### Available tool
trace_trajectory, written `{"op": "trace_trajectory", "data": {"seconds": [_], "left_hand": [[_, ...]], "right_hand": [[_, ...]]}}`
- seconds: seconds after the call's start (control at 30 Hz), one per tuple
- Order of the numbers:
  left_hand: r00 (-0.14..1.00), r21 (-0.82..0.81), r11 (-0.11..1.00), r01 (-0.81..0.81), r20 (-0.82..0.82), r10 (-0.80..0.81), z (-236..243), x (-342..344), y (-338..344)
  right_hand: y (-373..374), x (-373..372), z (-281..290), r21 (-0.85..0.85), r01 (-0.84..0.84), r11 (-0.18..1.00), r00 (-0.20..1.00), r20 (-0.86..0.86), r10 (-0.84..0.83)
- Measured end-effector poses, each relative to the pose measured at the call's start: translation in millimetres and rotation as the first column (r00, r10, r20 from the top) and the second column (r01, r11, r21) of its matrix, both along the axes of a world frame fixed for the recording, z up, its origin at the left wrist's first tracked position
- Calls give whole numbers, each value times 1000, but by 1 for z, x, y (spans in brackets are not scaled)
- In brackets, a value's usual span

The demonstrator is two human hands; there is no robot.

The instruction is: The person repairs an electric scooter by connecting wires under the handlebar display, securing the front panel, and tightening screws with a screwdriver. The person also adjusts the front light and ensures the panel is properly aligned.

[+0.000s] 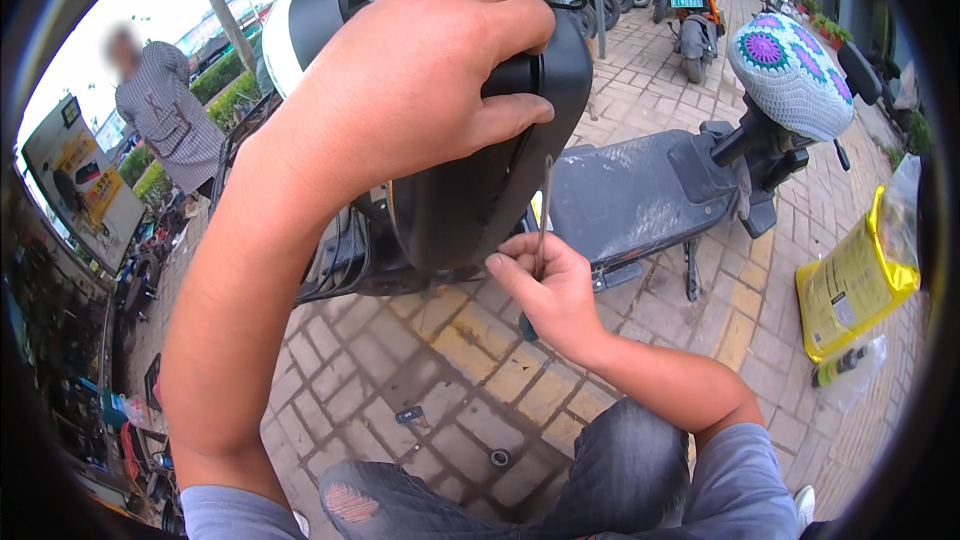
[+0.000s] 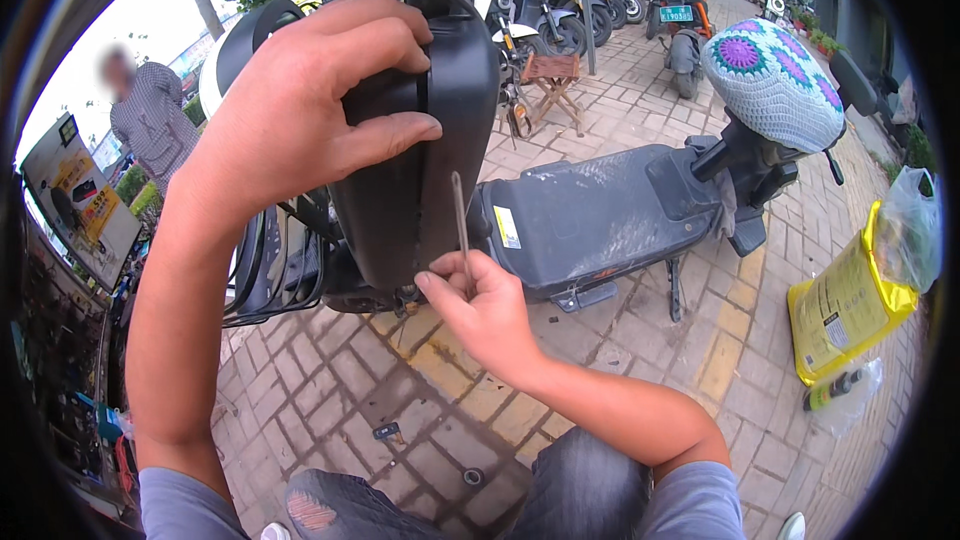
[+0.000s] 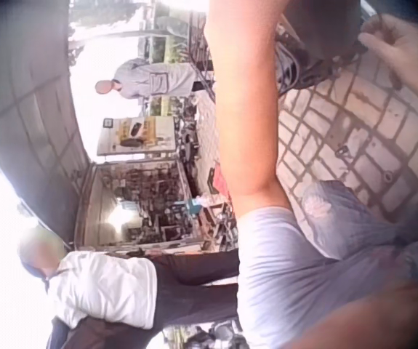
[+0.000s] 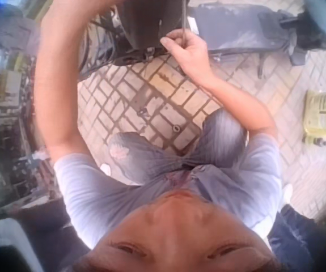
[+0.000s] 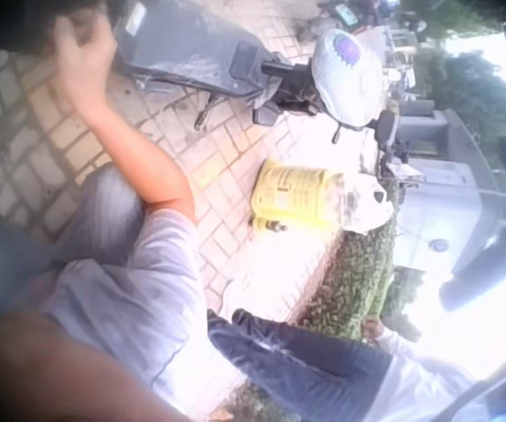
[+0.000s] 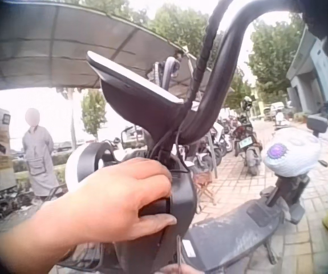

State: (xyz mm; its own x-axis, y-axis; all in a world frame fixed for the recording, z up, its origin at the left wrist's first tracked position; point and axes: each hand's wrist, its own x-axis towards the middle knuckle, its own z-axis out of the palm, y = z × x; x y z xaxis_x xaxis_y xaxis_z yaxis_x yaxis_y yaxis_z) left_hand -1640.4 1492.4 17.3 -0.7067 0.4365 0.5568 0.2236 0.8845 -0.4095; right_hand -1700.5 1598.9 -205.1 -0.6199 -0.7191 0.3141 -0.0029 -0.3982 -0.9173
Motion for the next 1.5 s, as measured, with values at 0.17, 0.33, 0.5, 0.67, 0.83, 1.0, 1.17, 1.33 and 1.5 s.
{"op": "trace_trajectory", "data": {"seconds": [0.17, 0.33, 0.5, 0.67, 0.83, 1.0, 1.17, 1.33, 1.5], "left_hand": [[998, -118, 991, -59, 26, 63, 12, -2, 17], [976, -100, 982, -158, 134, 171, 20, 2, 29], [972, -81, 984, -160, 164, 171, 23, 3, 32], [973, -114, 980, -163, 147, 179, 23, 2, 33], [973, -88, 986, -139, 171, 153, 24, -3, 23], [975, -75, 992, -104, 188, 116, 23, -6, 17], [966, -94, 984, -152, 197, 168, 25, -4, 20], [955, -103, 973, -205, 197, 222, 26, 0, 32], [963, -110, 977, -181, 183, 199, 25, -2, 32]], "right_hand": [[-11, 0, -8, 26, 42, 999, 995, -87, -39], [9, 2, -33, -32, 97, 995, 923, -372, -102], [22, -4, -54, 134, 76, 988, 894, -448, -8], [24, 1, -53, 146, 52, 988, 911, -412, 13], [22, 2, -48, 218, 58, 974, 912, -409, 38], [26, 4, -38, 273, -49, 961, 953, -273, 127], [32, 8, -30, 254, -341, 905, 938, 148, 312], [32, 6, -28, 218, -303, 928, 953, 44, 301], [27, 1, -26, 261, -215, 941, 959, -126, 254]]}}
